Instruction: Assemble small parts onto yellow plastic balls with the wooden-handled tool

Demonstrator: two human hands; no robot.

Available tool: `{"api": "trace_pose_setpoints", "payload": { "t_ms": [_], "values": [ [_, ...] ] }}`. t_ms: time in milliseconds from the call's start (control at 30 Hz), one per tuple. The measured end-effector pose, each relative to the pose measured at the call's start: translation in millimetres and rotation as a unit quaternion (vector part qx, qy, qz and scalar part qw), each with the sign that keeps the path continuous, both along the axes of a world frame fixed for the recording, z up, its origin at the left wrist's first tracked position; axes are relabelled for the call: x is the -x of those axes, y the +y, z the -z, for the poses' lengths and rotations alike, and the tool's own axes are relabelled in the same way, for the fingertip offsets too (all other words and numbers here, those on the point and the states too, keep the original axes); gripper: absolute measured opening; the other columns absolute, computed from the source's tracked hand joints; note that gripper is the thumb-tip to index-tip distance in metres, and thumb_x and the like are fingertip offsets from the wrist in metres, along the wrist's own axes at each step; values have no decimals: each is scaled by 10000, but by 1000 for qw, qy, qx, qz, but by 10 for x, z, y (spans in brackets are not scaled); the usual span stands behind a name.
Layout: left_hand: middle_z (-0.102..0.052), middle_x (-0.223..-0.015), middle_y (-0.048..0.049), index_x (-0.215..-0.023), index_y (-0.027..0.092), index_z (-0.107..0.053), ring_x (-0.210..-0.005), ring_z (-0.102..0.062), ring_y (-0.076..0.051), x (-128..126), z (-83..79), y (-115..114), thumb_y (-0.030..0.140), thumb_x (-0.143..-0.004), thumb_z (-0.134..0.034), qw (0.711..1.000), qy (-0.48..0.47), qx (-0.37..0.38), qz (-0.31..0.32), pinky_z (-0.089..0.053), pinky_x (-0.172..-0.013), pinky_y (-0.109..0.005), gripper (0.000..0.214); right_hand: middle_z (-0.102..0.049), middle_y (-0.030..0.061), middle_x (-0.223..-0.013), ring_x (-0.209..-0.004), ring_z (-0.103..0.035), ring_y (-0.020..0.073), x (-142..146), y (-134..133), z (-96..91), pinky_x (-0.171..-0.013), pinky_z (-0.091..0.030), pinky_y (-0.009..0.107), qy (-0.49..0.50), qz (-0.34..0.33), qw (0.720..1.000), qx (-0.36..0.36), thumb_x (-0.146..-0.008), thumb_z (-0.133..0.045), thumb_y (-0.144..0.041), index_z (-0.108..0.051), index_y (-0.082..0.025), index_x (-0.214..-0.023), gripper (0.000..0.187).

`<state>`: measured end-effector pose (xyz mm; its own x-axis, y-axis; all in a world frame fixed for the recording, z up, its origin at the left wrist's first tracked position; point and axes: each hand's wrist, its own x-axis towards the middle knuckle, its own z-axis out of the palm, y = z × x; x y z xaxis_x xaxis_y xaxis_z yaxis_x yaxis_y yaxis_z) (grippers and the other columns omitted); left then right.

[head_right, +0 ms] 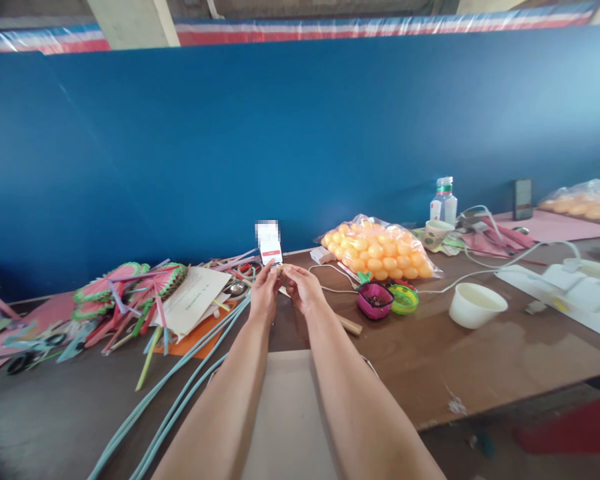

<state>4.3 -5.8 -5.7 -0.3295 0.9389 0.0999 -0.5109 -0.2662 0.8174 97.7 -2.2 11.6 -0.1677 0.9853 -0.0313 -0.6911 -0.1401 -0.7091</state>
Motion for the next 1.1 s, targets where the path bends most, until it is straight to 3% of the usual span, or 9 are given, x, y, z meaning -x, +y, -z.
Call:
{"api": "trace_pose_setpoints", "payload": {
  "t_ms": [633, 1100],
  "values": [
    [-692, -970, -63, -1083, 175, -689, -849, -649, -165, 7, 27, 20, 329, -659, -796, 1000, 1, -18, 7, -484, -863, -334, 464, -620, -35, -637, -469, -407, 19, -7, 42, 29, -408, -352, 139, 10, -10, 1000, 0, -601, -808, -169, -676, -146, -763, 210],
    [-689, -1009, -85, -1044, 171, -689, -887, -646, -187, 20, 81, 27, 346, -703, -750, 998, 57, -28, 2, -495, -843, -335, 389, -591, -37, -583, -509, -506, 44, -5, 62, 63, -612, -553, 173, 5, -2, 1000, 11, -662, -762, -107, -654, -146, -714, 126]
  ]
}}
